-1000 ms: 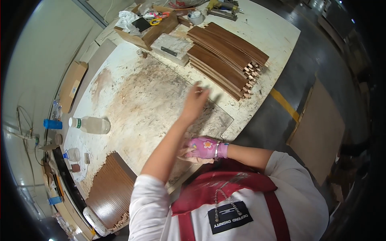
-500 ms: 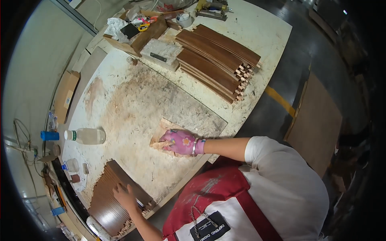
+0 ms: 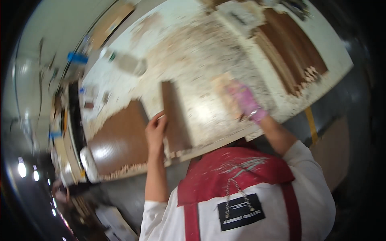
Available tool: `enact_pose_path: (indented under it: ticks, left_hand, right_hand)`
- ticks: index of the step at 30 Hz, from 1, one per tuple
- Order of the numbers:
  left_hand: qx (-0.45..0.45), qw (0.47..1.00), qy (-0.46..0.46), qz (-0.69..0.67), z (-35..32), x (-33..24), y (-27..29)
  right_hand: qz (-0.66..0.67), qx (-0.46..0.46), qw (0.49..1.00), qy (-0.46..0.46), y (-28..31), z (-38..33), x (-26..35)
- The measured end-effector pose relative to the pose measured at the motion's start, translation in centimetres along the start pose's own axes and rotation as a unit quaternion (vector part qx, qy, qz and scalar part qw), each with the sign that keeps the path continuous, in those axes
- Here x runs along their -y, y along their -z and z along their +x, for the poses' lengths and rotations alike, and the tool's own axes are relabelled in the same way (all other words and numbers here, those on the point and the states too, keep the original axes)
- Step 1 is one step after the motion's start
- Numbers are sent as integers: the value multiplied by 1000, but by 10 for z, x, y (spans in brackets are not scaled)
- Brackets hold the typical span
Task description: The person cleans wooden slats by wiping them with a cloth and liquid, trims the edges using a small blade, and places the slats onto the workbench.
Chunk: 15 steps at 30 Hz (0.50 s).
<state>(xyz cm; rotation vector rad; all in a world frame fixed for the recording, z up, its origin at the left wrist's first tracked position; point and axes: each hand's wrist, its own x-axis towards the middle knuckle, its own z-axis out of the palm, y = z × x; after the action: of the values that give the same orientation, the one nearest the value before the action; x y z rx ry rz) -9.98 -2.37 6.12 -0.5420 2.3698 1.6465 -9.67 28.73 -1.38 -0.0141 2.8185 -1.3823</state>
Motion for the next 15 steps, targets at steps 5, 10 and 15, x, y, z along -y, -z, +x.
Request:
enact_pose_path:
  ticks: [5, 10, 15]
  left_hand:
    - [132, 908, 209, -337, -48, 13, -21]
    - [246, 766, 290, -519, -80, 44, -14]
    - [250, 760, 335, -498, -81, 68, 3]
  right_hand:
    - [440, -100, 867, -213, 32, 21, 29]
    - [-271, -43, 916, 292, 13, 24, 51]
    - [-234, 157, 875, 393, -67, 26, 121]
